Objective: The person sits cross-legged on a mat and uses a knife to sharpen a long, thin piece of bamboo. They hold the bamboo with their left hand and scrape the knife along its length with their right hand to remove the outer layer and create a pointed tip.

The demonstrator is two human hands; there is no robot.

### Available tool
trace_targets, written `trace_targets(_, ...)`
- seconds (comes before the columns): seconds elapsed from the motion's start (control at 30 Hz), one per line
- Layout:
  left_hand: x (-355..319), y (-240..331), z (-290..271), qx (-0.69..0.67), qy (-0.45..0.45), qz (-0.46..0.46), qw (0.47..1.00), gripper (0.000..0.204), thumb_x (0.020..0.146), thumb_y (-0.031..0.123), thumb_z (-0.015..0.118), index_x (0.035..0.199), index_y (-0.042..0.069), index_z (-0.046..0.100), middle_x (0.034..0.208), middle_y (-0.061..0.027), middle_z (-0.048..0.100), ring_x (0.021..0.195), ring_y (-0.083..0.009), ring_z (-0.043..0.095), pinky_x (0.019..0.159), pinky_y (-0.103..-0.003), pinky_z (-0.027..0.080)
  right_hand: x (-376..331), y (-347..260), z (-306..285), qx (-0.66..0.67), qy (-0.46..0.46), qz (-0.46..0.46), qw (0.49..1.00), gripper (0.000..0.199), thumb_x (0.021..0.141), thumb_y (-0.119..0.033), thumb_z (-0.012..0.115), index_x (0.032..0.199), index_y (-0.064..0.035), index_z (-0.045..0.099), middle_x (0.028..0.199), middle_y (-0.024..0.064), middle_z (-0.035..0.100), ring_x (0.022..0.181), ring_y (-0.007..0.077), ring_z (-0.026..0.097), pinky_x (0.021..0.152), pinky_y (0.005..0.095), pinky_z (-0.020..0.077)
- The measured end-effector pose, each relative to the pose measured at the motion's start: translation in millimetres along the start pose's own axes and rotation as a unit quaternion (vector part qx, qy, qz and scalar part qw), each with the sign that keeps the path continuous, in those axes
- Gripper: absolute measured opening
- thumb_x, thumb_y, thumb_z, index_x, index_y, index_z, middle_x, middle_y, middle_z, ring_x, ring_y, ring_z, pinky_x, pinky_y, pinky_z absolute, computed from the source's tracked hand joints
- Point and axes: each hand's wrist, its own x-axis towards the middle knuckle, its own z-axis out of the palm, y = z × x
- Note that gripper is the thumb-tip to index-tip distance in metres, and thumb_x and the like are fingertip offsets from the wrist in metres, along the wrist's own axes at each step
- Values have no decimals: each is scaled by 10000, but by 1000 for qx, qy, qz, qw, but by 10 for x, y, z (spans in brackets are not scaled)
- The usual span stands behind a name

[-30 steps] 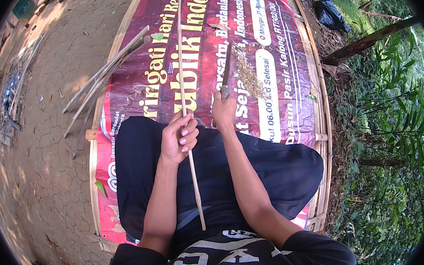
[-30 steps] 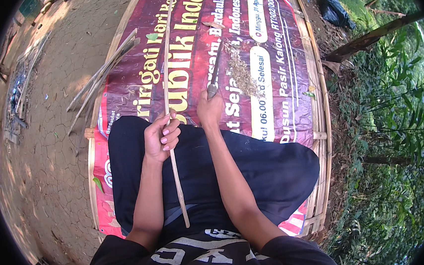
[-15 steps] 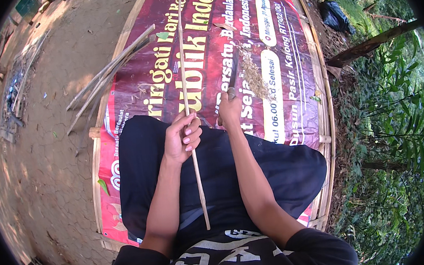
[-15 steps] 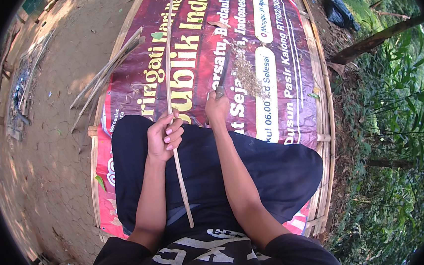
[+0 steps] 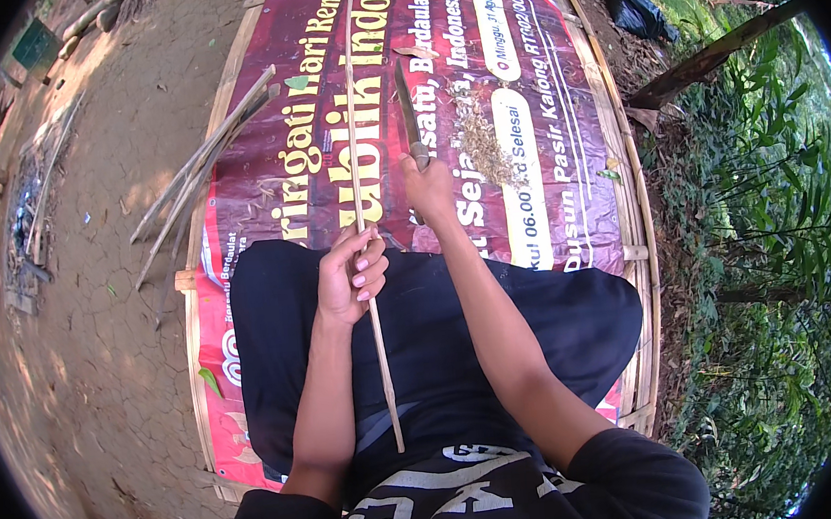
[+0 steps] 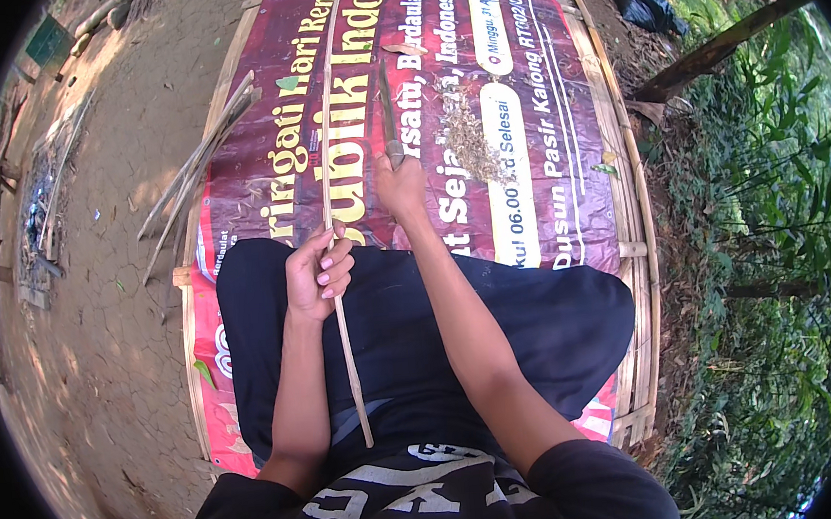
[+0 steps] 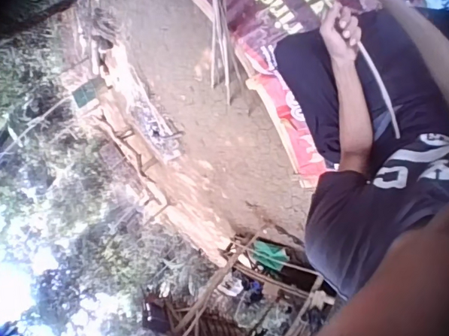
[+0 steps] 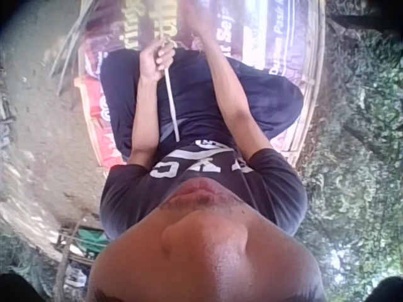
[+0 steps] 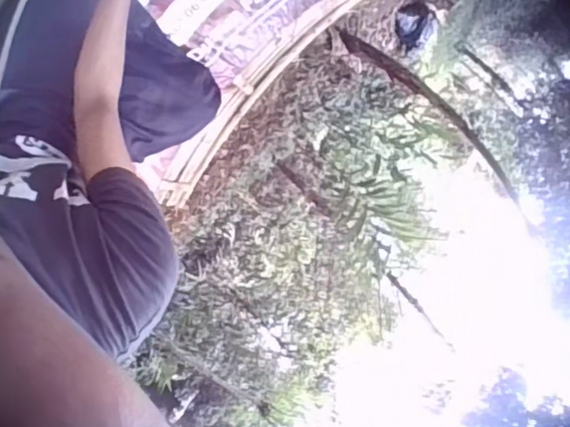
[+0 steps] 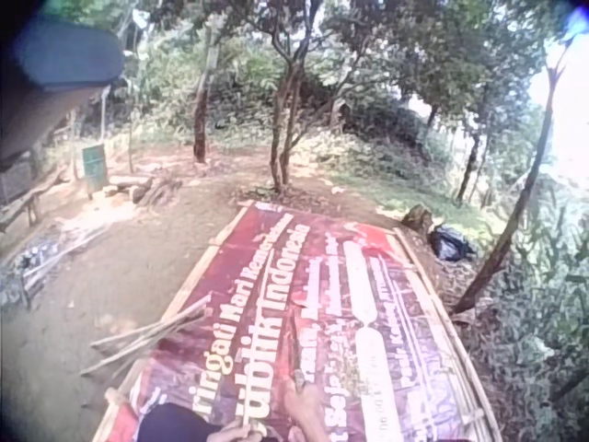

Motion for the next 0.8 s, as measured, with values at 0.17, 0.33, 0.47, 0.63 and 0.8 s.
trace_targets(0.17, -13, -4, 33, 7, 17, 5, 1000, 95, 1020, 153, 467, 997, 72, 510, 640, 44, 376, 419, -24, 321, 322, -195, 268, -21, 355, -384, -97, 38, 8, 994, 403, 910, -307, 621, 774, 71, 642, 662, 236, 647, 654, 374, 678, 631, 461, 510)
trace_targets(0.33, -2, -42, 13, 6, 20, 6, 1000, 91, 1016, 154, 479, 986, 79, 521, 634, 49, 374, 419, -24, 317, 324, -197, 263, -297, 467, -1134, -111, 31, 35, 993, 430, 905, -325, 624, 936, 103, 656, 733, 252, 665, 705, 374, 672, 684, 473, 497)
trace_targets(0.47, -6, -68, 47, 13, 27, -1, 1000, 95, 1015, 152, 479, 982, 77, 528, 634, 49, 373, 422, -24, 322, 326, -195, 265, -398, 682, -1770, -217, 12, -43, 975, 504, 903, -398, 641, 903, 106, 643, 748, 300, 635, 744, 452, 653, 700, 500, 483)
trace_targets(0.63, 18, -95, 46, 17, 16, -11, 1000, 103, 1016, 152, 477, 979, 75, 534, 636, 50, 371, 426, -25, 327, 329, -194, 264, -588, 722, -1935, -216, -76, -55, 972, 490, 926, -406, 648, 890, 82, 634, 652, 197, 591, 613, 311, 602, 612, 436, 462)
trace_targets(0.8, 8, -116, 28, 25, 20, -11, 999, 97, 1015, 153, 478, 988, 76, 530, 638, 48, 367, 431, -26, 321, 333, -192, 259, -492, 850, -1583, -119, -130, 11, 984, 420, 946, -382, 628, 883, 33, 608, 575, 56, 545, 437, 121, 526, 445, 337, 424)
